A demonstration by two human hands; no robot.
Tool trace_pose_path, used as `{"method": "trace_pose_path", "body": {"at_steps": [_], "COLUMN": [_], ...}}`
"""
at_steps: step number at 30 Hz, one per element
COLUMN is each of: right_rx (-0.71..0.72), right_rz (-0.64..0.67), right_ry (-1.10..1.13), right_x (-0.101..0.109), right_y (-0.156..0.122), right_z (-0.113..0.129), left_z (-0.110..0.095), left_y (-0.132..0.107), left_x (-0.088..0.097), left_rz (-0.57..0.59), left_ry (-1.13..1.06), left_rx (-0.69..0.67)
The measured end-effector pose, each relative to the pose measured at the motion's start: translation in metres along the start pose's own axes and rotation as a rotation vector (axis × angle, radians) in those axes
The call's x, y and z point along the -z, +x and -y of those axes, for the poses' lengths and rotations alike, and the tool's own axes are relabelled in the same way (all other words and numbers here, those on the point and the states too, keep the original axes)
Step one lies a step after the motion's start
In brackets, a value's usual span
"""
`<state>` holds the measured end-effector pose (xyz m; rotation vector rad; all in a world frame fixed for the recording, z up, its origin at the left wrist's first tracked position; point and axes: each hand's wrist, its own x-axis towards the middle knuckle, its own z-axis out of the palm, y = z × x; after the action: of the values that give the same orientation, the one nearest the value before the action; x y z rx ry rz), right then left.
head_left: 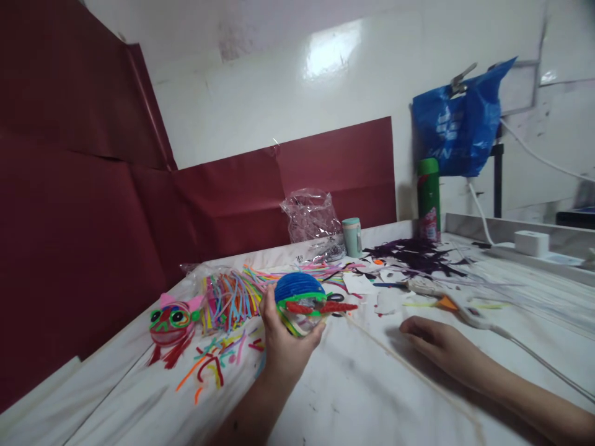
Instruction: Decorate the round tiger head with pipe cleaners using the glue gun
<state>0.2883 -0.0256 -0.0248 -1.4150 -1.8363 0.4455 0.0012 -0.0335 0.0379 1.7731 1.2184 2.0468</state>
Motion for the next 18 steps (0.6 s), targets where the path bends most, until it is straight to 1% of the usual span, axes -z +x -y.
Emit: {"method": "trace_pose_path", "body": {"at_steps": [1,3,6,8,10,12,14,18], "right_rx": [0.001,0.008,0.051,0.086,0.101,0.126,0.164,0.244], "right_rz": [-0.003,-0.005,0.008,0.013,0.027,0.03,0.018,-0.038], "right_ry": [0.003,0.014,0.058,0.109,0.148,0.17,0.186,0.196], "right_x": [0.0,0.002,0.006,0.008,0.007,0.004,0.0,-0.003], "right_y": [0.001,0.002,0.005,0.007,0.008,0.009,0.01,0.013], "right_z": [0.0,0.004,0.022,0.04,0.06,0.077,0.09,0.108], "left_z": [-0.002,-0.005,-0.004,0.001,0.005,0.008,0.009,0.009], "left_y": [0.001,0.006,0.017,0.024,0.028,0.03,0.028,0.024], "left_x": [0.0,0.001,0.004,0.005,0.006,0.007,0.008,0.008], "left_rz": [-0.007,0.001,0.069,0.094,0.08,0.065,0.075,0.139], "left_ry": [-0.036,-0.164,-0.524,-0.757,-0.885,-0.925,-0.923,-0.89], "left_rx": [0.046,0.201,0.508,0.638,0.711,0.751,0.762,0.736]}}
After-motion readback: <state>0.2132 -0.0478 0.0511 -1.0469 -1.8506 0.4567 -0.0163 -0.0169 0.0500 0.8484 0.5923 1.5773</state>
